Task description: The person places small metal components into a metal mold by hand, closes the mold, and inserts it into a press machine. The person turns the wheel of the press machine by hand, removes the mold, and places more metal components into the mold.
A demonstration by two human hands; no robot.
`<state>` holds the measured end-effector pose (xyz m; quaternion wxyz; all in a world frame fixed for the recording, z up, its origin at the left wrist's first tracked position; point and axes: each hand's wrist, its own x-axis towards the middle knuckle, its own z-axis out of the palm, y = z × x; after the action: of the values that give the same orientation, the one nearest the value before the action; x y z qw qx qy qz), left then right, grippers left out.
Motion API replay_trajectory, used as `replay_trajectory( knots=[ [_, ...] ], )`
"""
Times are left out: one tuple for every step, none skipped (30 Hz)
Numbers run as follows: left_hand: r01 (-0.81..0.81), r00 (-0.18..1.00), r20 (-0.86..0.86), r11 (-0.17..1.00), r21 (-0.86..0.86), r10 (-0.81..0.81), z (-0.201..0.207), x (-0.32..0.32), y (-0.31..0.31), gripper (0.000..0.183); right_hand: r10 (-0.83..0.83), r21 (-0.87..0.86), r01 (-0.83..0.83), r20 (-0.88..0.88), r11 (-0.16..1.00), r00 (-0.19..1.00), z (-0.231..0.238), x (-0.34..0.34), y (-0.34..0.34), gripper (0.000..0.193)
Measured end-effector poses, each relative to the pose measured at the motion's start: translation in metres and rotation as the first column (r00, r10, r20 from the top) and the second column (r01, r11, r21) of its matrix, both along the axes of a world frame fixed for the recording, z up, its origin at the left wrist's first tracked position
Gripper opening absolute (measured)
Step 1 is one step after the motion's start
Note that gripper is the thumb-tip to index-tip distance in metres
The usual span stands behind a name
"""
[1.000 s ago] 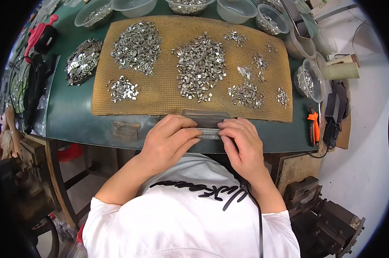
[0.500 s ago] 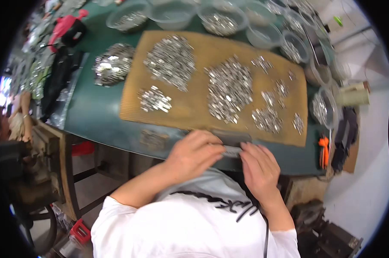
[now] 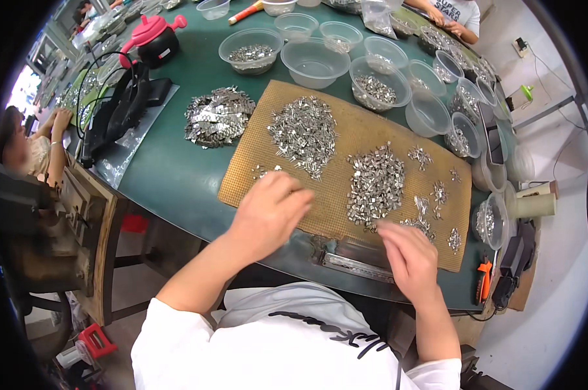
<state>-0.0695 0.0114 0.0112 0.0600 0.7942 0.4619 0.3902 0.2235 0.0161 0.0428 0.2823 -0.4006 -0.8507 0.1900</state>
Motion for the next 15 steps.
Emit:
replay_trajectory(
  knots=[
    [-0.050, 0.997, -0.065, 0.999, -0.011, 0.049, 0.002, -0.004, 0.007, 0.030, 0.001, 0.006, -0.001, 0.006, 1.000, 1.000, 0.000, -0.010, 0.014, 0.020],
    [-0.101, 0.986, -0.133, 0.995, -0.018, 0.098, 0.005, -0.007, 0.012, 0.033, 0.040, 0.017, -0.041, 0.040, 0.999, 0.998, 0.001, -0.022, 0.028, 0.023],
    [-0.114, 0.974, -0.202, 0.991, -0.068, 0.099, 0.001, -0.011, 0.015, 0.038, 0.077, 0.026, -0.079, 0.074, 0.997, 0.994, 0.000, -0.034, 0.041, 0.026],
    [-0.117, 0.975, -0.197, 0.991, -0.062, 0.103, 0.003, -0.012, 0.018, 0.038, 0.080, 0.032, -0.083, 0.079, 0.996, 0.994, -0.002, -0.046, 0.053, 0.026],
    [-0.099, 0.958, -0.277, 0.993, -0.064, 0.078, 0.005, -0.010, 0.019, 0.040, 0.088, 0.107, -0.104, 0.149, 0.989, 0.985, -0.006, -0.056, 0.062, 0.031],
    [-0.082, 0.934, -0.354, 0.994, -0.067, 0.053, 0.006, -0.008, 0.020, 0.042, 0.089, 0.179, -0.130, 0.219, 0.975, 0.972, -0.011, -0.065, 0.071, 0.037],
    [-0.088, 0.934, -0.352, 0.994, -0.067, 0.059, 0.005, -0.008, 0.019, 0.042, 0.096, 0.179, -0.137, 0.221, 0.974, 0.971, -0.017, -0.075, 0.082, 0.037],
    [-0.059, 0.931, -0.363, 0.993, -0.098, 0.020, 0.003, -0.005, 0.018, 0.044, 0.049, 0.225, -0.116, 0.282, 0.967, 0.958, -0.023, -0.083, 0.093, 0.041],
    [-0.030, 0.928, -0.373, 0.991, -0.129, -0.021, 0.000, -0.002, 0.018, 0.046, 0.000, 0.272, -0.099, 0.341, 0.957, 0.940, -0.029, -0.088, 0.100, 0.045],
    [-0.027, 0.929, -0.369, 0.992, -0.127, -0.022, -0.005, 0.000, 0.018, 0.046, -0.003, 0.274, -0.098, 0.345, 0.957, 0.939, -0.035, -0.090, 0.104, 0.045],
    [-0.001, 0.931, -0.362, 0.991, -0.135, -0.049, -0.010, 0.002, 0.018, 0.047, 0.009, 0.246, -0.112, 0.385, 0.963, 0.923, -0.040, -0.092, 0.108, 0.047],
    [0.027, 0.932, -0.355, 0.989, -0.143, -0.077, -0.013, 0.003, 0.018, 0.047, 0.021, 0.218, -0.125, 0.425, 0.968, 0.905, -0.044, -0.093, 0.110, 0.048],
    [0.036, 0.933, -0.350, 0.987, -0.158, -0.090, -0.014, 0.003, 0.017, 0.049, 0.033, 0.208, -0.128, 0.409, 0.970, 0.912, -0.048, -0.096, 0.105, 0.049],
    [0.035, 0.935, -0.345, 0.987, -0.158, -0.088, -0.015, 0.002, 0.017, 0.049, 0.035, 0.207, -0.131, 0.414, 0.969, 0.910, -0.048, -0.098, 0.101, 0.049],
    [0.046, 0.943, -0.317, 0.983, -0.179, -0.101, -0.015, 0.000, 0.016, 0.048, 0.061, 0.194, -0.154, 0.416, 0.969, 0.907, -0.047, -0.099, 0.096, 0.049]
  ],
)
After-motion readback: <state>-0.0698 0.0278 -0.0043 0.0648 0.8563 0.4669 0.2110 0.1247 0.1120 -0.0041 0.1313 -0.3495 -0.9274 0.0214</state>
